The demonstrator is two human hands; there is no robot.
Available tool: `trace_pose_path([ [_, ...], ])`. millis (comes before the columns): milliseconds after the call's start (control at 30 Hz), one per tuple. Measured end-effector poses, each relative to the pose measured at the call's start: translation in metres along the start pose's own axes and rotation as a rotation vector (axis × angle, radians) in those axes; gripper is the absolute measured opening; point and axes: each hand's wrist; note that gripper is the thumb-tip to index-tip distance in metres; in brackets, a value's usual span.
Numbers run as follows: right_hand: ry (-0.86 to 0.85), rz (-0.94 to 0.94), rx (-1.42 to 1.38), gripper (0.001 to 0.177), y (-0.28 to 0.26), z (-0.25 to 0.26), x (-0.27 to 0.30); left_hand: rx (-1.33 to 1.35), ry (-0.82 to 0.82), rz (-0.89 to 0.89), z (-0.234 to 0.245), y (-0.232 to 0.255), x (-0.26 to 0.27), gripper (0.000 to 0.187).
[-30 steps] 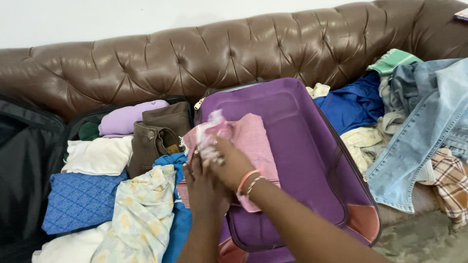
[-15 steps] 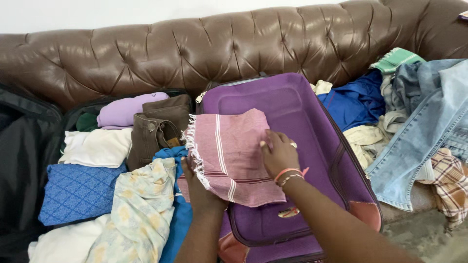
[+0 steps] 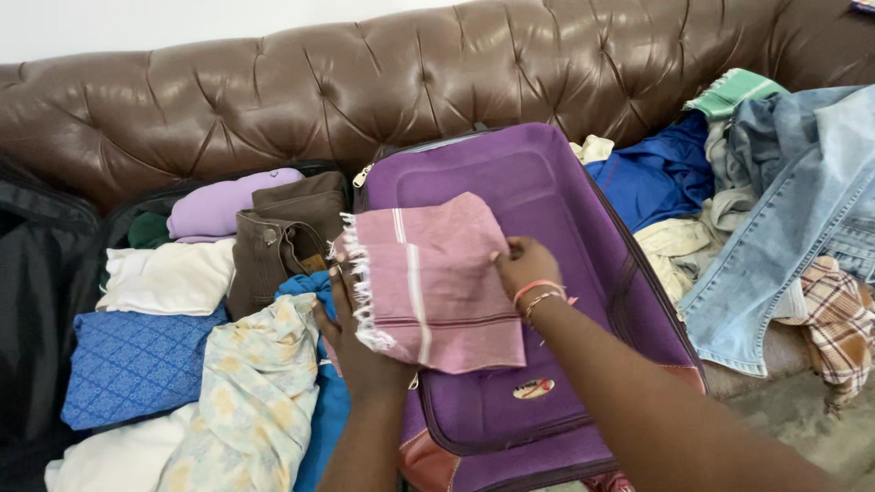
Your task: The person folds a shirt and a piece of pink fabric by hand on a purple suitcase.
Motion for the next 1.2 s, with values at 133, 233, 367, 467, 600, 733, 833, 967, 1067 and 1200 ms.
trace_pose_path([
  [133, 0.072, -0.032, 0.063, 0.038, 0.013, 0.023, -0.017, 0.081, -0.076, 0.126, 0.004, 0.008, -0.010, 0.095],
  [233, 0.200, 0.034, 0.156, 0.028, 0.027, 0.038, -0.028, 0.040, -0.099, 0.161, -0.001, 0.009, -0.013, 0.074],
  [367, 0.240, 0.053, 0.168, 0.021, 0.043, 0.053, -0.041, -0.029, -0.033, 0.095, -0.005, 0.004, -0.009, 0.058],
  [467, 0.173, 0.090, 0.171, 0.028, 0.049, 0.051, -0.033, -0.091, 0.014, 0.104, -0.004, 0.004, -0.008, 0.046],
  [600, 0.123, 0.140, 0.170, 0.044, 0.040, 0.030, 0.009, 0.131, 0.051, 0.091, 0.010, 0.009, -0.008, 0.044],
  [733, 0.087, 0.237, 0.113, 0.048, 0.038, 0.023, 0.058, 0.099, 0.061, 0.077, 0.018, 0.013, -0.005, 0.056],
  [833, 0.073, 0.357, 0.134, 0.050, 0.036, 0.029, 0.074, 0.026, 0.035, 0.126, 0.019, 0.016, -0.005, 0.046],
  [967, 0.019, 0.444, 0.174, 0.045, 0.038, 0.038, 0.089, -0.095, 0.062, 0.172, 0.018, 0.017, -0.002, 0.036],
  [1067, -0.057, 0.412, 0.235, 0.040, 0.039, 0.042, 0.098, -0.131, 0.075, 0.239, 0.020, 0.020, 0.002, 0.042],
  [1200, -0.090, 0.319, 0.402, 0.040, 0.035, 0.044, 0.105, -0.202, 0.004, 0.291, 0.022, 0.020, 0.015, 0.032],
])
Point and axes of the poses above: each hand's wrist, its own x-axis away from the middle knuckle, its own z-axis out of the back of the hand, y = z × x, and after that the axes turned 4 degrees about -y, right-handed
